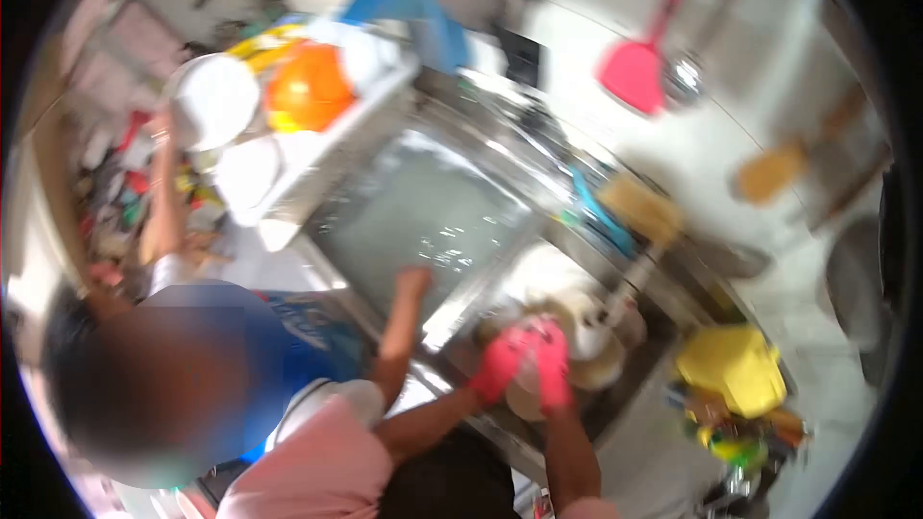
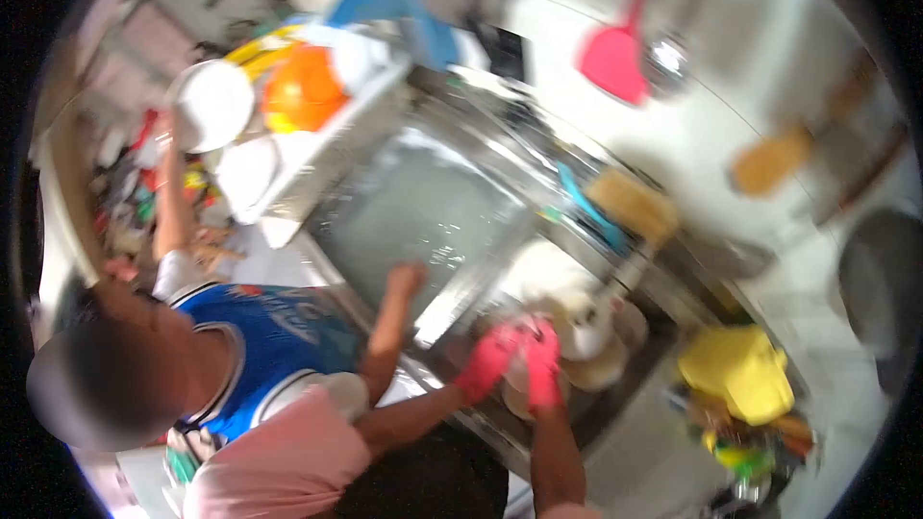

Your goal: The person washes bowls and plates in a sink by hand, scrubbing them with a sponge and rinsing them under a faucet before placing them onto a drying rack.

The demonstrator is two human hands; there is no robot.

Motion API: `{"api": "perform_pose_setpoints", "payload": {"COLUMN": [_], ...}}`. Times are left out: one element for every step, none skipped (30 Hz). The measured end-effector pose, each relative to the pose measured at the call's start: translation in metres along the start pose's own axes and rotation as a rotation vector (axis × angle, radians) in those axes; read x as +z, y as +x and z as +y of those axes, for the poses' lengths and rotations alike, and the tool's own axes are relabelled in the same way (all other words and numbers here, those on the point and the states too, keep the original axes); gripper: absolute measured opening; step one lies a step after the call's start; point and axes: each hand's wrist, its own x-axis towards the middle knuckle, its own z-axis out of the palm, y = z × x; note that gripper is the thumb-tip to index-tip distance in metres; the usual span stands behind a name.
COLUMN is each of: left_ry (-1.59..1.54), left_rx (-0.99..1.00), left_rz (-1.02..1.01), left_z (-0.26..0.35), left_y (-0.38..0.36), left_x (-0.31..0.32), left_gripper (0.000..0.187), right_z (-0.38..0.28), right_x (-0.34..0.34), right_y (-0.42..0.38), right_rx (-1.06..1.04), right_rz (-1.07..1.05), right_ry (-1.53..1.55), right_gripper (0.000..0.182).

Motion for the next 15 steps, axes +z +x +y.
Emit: {"api": "perform_pose_setpoints", "payload": {"left_ry": [-0.066,-0.167,-0.096,-0.034,0.019,-0.016,-0.051,-0.086,-0.223,-0.144,-0.062,0.021,0.024,-0.029,-0.084], "left_rx": [-0.318,-0.63,-0.6,-0.569,-0.541,-0.538,-0.534,-0.534,-0.489,-0.452,-0.414,-0.378,-0.246,-0.372,-0.497], "left_rz": [0.018,0.032,0.1,0.154,0.196,0.165,0.132,0.095,0.054,0.074,0.096,0.115,0.19,0.166,0.141], "left_z": [0.019,0.028,0.021,0.006,0.0,0.008,0.015,0.02,0.026,0.024,0.013,0.005,-0.016,-0.004,0.012], "left_y": [0.015,0.027,0.033,0.034,0.033,0.033,0.028,0.023,0.019,0.013,0.007,0.005,0.006,0.012,0.026], "left_x": [-0.007,-0.013,-0.017,-0.014,-0.01,-0.015,-0.02,-0.021,-0.019,-0.009,0.011,0.025,0.039,0.031,0.015], "left_gripper": [0.043,0.046,0.047,0.047,0.048,0.048,0.049,0.049,0.052,0.052,0.052,0.052,0.051,0.051,0.05], "right_z": [-0.005,-0.007,-0.009,-0.012,-0.017,-0.027,-0.034,-0.037,-0.038,-0.037,-0.024,-0.017,-0.031,-0.031,-0.031], "right_x": [0.009,0.007,-0.007,-0.02,-0.038,-0.048,-0.05,-0.052,-0.056,-0.052,-0.044,-0.039,-0.022,-0.023,-0.027], "right_y": [-0.007,-0.016,-0.025,-0.034,-0.045,-0.048,-0.043,-0.038,-0.036,-0.027,-0.01,0.0,-0.002,-0.011,-0.019], "right_rx": [0.081,0.147,0.149,0.136,0.039,-0.06,-0.108,-0.151,-0.188,-0.22,-0.251,-0.278,-0.373,-0.291,-0.208], "right_rz": [-0.082,-0.179,-0.265,-0.352,-0.378,-0.397,-0.286,-0.172,-0.056,-0.003,0.045,0.094,0.083,-0.052,-0.184], "right_ry": [0.088,0.064,-0.117,-0.297,-0.439,-0.582,-0.684,-0.783,-0.878,-0.721,-0.559,-0.396,-0.511,-0.517,-0.521], "right_gripper": [0.028,0.031,0.031,0.032,0.033,0.034,0.033,0.032,0.031,0.03,0.029,0.028,0.026,0.026,0.026]}}
